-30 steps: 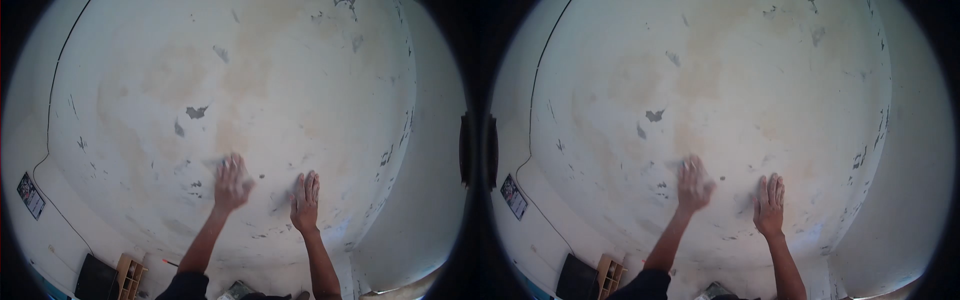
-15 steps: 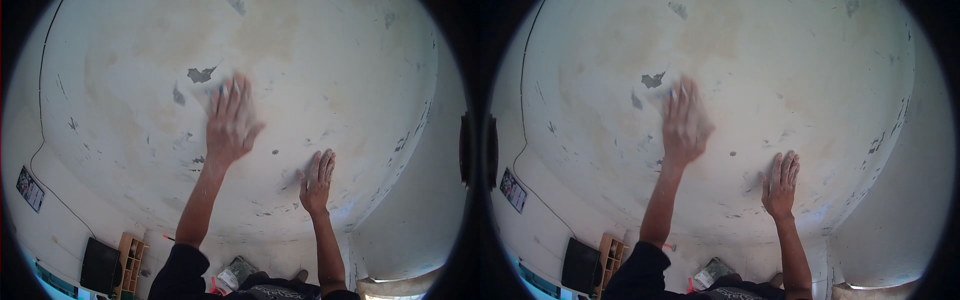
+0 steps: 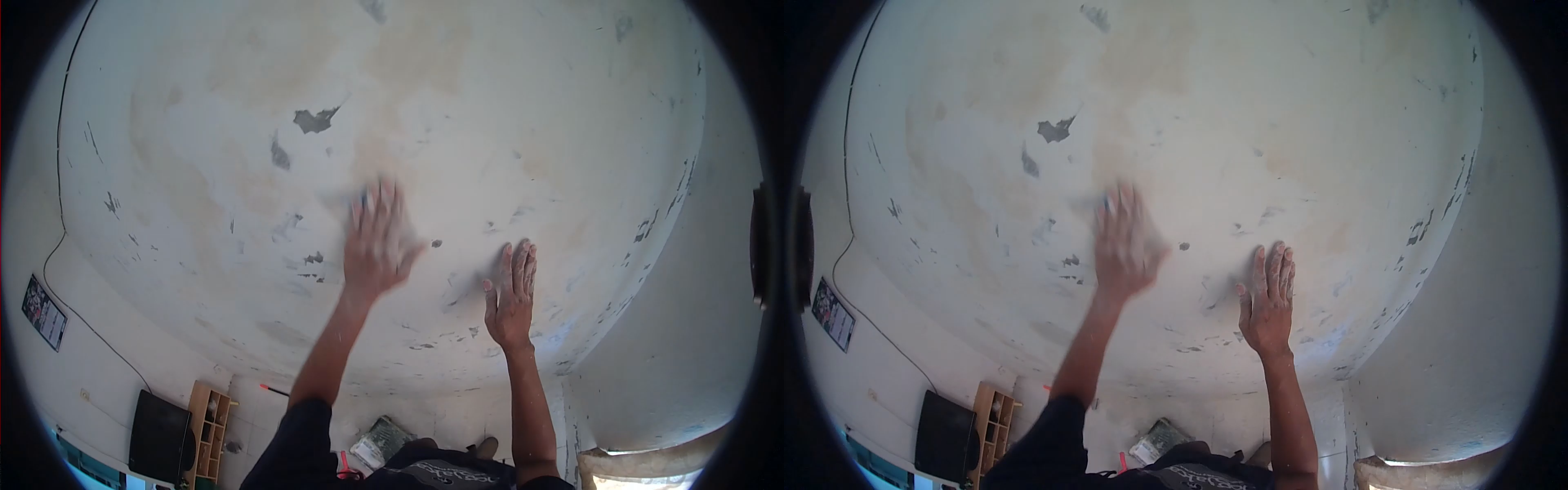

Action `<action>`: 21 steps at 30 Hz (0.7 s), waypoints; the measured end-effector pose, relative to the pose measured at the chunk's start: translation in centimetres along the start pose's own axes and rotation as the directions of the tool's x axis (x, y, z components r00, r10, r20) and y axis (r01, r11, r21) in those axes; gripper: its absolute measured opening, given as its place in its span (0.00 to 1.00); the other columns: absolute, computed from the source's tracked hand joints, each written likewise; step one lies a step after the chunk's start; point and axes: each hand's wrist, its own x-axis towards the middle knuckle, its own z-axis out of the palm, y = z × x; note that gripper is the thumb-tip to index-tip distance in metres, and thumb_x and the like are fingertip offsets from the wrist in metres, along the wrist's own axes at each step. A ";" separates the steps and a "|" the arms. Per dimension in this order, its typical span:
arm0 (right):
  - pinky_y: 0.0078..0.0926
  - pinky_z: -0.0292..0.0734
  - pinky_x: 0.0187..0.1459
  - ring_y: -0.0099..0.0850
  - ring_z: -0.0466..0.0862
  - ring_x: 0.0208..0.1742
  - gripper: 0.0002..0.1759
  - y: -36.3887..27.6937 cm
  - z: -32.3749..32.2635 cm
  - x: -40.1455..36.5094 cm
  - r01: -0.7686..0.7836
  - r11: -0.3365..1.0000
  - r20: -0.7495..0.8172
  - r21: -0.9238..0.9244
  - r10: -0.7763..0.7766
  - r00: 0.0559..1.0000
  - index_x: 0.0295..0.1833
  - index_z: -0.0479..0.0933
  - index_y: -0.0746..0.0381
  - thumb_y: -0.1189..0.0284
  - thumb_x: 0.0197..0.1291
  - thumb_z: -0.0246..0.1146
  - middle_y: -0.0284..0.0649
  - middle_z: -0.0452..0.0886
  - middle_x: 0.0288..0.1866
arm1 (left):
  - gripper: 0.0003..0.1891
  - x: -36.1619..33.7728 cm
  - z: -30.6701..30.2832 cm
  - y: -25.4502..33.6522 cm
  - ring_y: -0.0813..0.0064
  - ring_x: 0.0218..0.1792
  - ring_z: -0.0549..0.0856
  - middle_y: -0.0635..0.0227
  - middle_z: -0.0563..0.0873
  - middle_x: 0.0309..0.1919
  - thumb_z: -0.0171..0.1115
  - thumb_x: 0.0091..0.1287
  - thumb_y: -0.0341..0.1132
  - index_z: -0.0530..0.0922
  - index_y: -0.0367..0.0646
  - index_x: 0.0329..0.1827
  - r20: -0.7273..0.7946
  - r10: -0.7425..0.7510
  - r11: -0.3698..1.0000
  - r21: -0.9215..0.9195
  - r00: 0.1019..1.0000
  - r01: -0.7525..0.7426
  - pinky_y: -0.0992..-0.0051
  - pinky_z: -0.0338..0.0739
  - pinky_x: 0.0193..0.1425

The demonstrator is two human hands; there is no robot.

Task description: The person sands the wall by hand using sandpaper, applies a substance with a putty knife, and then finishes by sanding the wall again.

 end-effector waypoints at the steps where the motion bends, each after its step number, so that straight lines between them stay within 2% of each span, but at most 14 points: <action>1: 0.60 0.45 0.85 0.65 0.46 0.88 0.42 0.4 -0.1 0.1 -0.003 1.000 -0.021 0.001 0.003 1.000 0.88 0.50 0.63 0.69 0.75 0.60 0.64 0.46 0.89 | 0.45 -2.3 1.6 0.0 0.47 0.86 0.57 0.46 0.61 0.84 0.52 0.78 0.60 0.59 0.30 0.85 0.064 -0.020 1.000 0.021 0.998 0.019 0.46 0.49 0.87; 2: 0.60 0.45 0.85 0.65 0.45 0.88 0.42 0.9 0.0 0.2 0.005 1.000 0.000 -0.009 -0.005 1.000 0.88 0.50 0.63 0.69 0.75 0.60 0.64 0.46 0.89 | 0.45 -0.9 1.5 -0.6 0.47 0.86 0.57 0.46 0.61 0.84 0.52 0.78 0.60 0.59 0.30 0.85 0.053 -0.001 1.000 0.024 0.999 -0.001 0.46 0.49 0.87; 4: 0.60 0.45 0.85 0.65 0.45 0.89 0.42 0.8 0.0 -0.5 0.012 1.000 0.061 -0.020 -0.011 0.998 0.88 0.50 0.63 0.69 0.75 0.60 0.63 0.46 0.89 | 0.46 1.4 -0.4 -1.1 0.46 0.86 0.57 0.44 0.61 0.84 0.55 0.76 0.60 0.58 0.30 0.85 0.045 0.129 0.992 0.003 0.991 -0.130 0.46 0.49 0.87; 6: 0.59 0.46 0.85 0.64 0.46 0.89 0.42 0.3 0.6 -0.3 0.012 1.000 -0.021 -0.027 -0.013 1.000 0.88 0.51 0.63 0.68 0.76 0.60 0.62 0.46 0.89 | 0.46 8.8 -3.7 -2.1 0.44 0.85 0.58 0.43 0.62 0.84 0.55 0.76 0.60 0.59 0.29 0.84 -0.022 0.086 0.996 0.034 0.996 -0.086 0.44 0.50 0.86; 9: 0.59 0.47 0.85 0.63 0.47 0.89 0.42 0.1 0.1 -0.3 0.008 1.000 -0.004 -0.025 -0.008 1.000 0.88 0.51 0.63 0.68 0.75 0.60 0.62 0.47 0.89 | 0.45 9.0 -4.0 -2.0 0.43 0.85 0.59 0.42 0.62 0.84 0.55 0.76 0.59 0.60 0.29 0.84 -0.073 0.023 1.000 0.011 0.997 -0.023 0.44 0.52 0.86; 11: 0.59 0.47 0.85 0.62 0.47 0.89 0.42 0.5 -0.9 -0.4 0.020 1.000 0.040 -0.022 -0.019 0.999 0.88 0.51 0.63 0.68 0.76 0.60 0.62 0.47 0.89 | 0.45 -0.6 0.3 -0.9 0.42 0.84 0.60 0.41 0.61 0.84 0.51 0.78 0.59 0.60 0.26 0.83 0.008 -0.046 0.998 0.052 0.999 0.046 0.43 0.52 0.85; 12: 0.59 0.47 0.85 0.62 0.48 0.89 0.41 0.7 -1.1 -0.2 0.017 1.000 0.078 -0.014 -0.016 0.997 0.88 0.51 0.63 0.68 0.76 0.60 0.62 0.47 0.89 | 0.45 -1.4 -0.2 0.3 0.42 0.84 0.60 0.41 0.61 0.84 0.49 0.79 0.60 0.59 0.25 0.83 0.055 -0.077 0.995 0.063 0.995 0.074 0.43 0.51 0.86; 14: 0.59 0.47 0.85 0.61 0.48 0.89 0.41 0.9 -0.5 0.1 0.009 1.000 0.038 -0.020 -0.008 0.999 0.88 0.51 0.62 0.68 0.76 0.60 0.61 0.47 0.89 | 0.45 -0.3 0.8 -1.4 0.42 0.85 0.59 0.41 0.61 0.84 0.48 0.79 0.60 0.59 0.25 0.83 0.041 -0.006 0.996 0.087 0.999 0.002 0.43 0.50 0.86; 15: 0.59 0.47 0.85 0.61 0.48 0.89 0.41 0.8 -0.4 -0.3 0.014 1.000 0.039 -0.024 -0.013 0.999 0.88 0.51 0.62 0.68 0.76 0.60 0.60 0.47 0.90 | 0.46 1.5 -0.5 -1.6 0.42 0.85 0.58 0.42 0.60 0.84 0.47 0.79 0.61 0.59 0.25 0.83 0.046 0.028 0.993 0.109 0.999 -0.033 0.43 0.50 0.86; 17: 0.59 0.47 0.85 0.60 0.48 0.89 0.41 0.6 -0.2 -0.4 0.004 0.999 0.022 -0.032 -0.003 1.000 0.88 0.52 0.61 0.68 0.76 0.60 0.58 0.47 0.90 | 0.44 10.4 -4.4 -2.2 0.42 0.85 0.57 0.41 0.59 0.84 0.47 0.80 0.59 0.58 0.27 0.84 -0.074 0.047 0.996 0.078 0.996 -0.041 0.44 0.49 0.87; 18: 0.59 0.48 0.85 0.59 0.48 0.89 0.40 0.5 0.1 -0.3 0.004 0.999 -0.007 -0.036 -0.005 1.000 0.88 0.52 0.60 0.68 0.76 0.60 0.57 0.47 0.90 | 0.44 12.4 -5.1 -2.3 0.42 0.86 0.56 0.41 0.59 0.84 0.47 0.80 0.59 0.58 0.27 0.84 -0.139 0.052 0.998 0.051 0.989 -0.045 0.44 0.48 0.87; 21: 0.58 0.48 0.85 0.58 0.48 0.89 0.40 0.6 -0.1 -0.4 0.016 1.000 -0.009 -0.021 -0.016 1.000 0.88 0.52 0.59 0.68 0.76 0.60 0.55 0.48 0.90 | 0.44 6.7 -2.6 -1.5 0.38 0.84 0.58 0.39 0.60 0.84 0.46 0.80 0.59 0.58 0.25 0.83 -0.065 0.015 0.996 0.090 0.998 -0.009 0.43 0.50 0.86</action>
